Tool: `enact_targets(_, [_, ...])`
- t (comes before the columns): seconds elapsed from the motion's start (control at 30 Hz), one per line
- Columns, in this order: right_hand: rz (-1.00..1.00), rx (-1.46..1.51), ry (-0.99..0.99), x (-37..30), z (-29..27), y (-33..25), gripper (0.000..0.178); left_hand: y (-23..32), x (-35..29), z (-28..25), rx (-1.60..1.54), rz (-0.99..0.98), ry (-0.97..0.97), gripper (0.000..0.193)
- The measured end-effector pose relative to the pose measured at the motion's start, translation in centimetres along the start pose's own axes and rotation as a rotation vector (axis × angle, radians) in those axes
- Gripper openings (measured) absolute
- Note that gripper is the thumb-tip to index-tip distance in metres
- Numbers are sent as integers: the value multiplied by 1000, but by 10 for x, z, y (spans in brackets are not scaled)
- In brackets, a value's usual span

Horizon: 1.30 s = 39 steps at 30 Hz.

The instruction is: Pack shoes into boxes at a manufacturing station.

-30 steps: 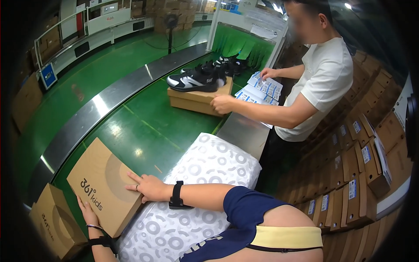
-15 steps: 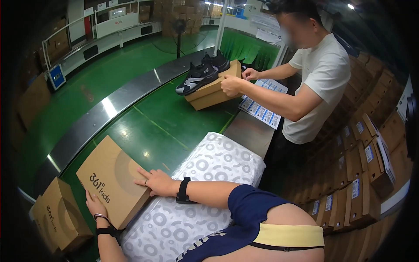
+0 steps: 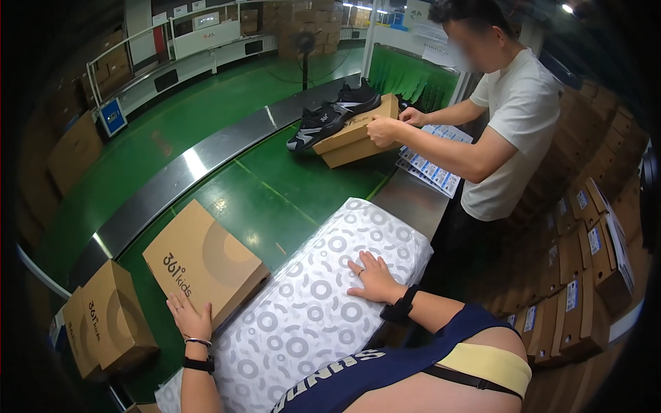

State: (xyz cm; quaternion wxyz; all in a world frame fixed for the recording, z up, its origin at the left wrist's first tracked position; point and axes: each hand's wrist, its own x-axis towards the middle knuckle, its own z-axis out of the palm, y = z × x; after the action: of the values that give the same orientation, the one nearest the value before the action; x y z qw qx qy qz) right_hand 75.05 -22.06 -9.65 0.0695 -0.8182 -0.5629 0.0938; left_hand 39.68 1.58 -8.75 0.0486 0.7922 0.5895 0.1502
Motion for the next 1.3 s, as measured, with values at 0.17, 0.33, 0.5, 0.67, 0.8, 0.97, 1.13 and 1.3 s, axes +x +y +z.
enact_targets(0.17, [-51,-96,129,-5,23,5,68,-6,0,8,-18,-12,27,72])
enact_targets(0.33, [-54,-63,194,-8,25,5,61,-9,-3,7,7,-40,32,71])
enact_targets(0.5, [-59,-55,266,-12,25,4,53,-7,-7,3,-20,-61,15,70])
enact_targets(0.67, [-65,-33,298,-5,29,1,50,-15,-4,4,15,-65,20,70])
enact_targets(0.8, [-87,10,420,-8,29,3,45,-13,-6,0,41,-67,21,71])
enact_targets(0.97, [-23,-35,343,-12,27,-2,44,-9,-11,-3,49,-118,-49,71])
enact_targets(1.13, [-32,-51,366,-12,32,2,43,-13,-12,-5,50,-98,-19,70])
enact_targets(1.3, [-47,-24,423,-10,30,-1,41,-16,-11,-11,27,-115,-31,70])
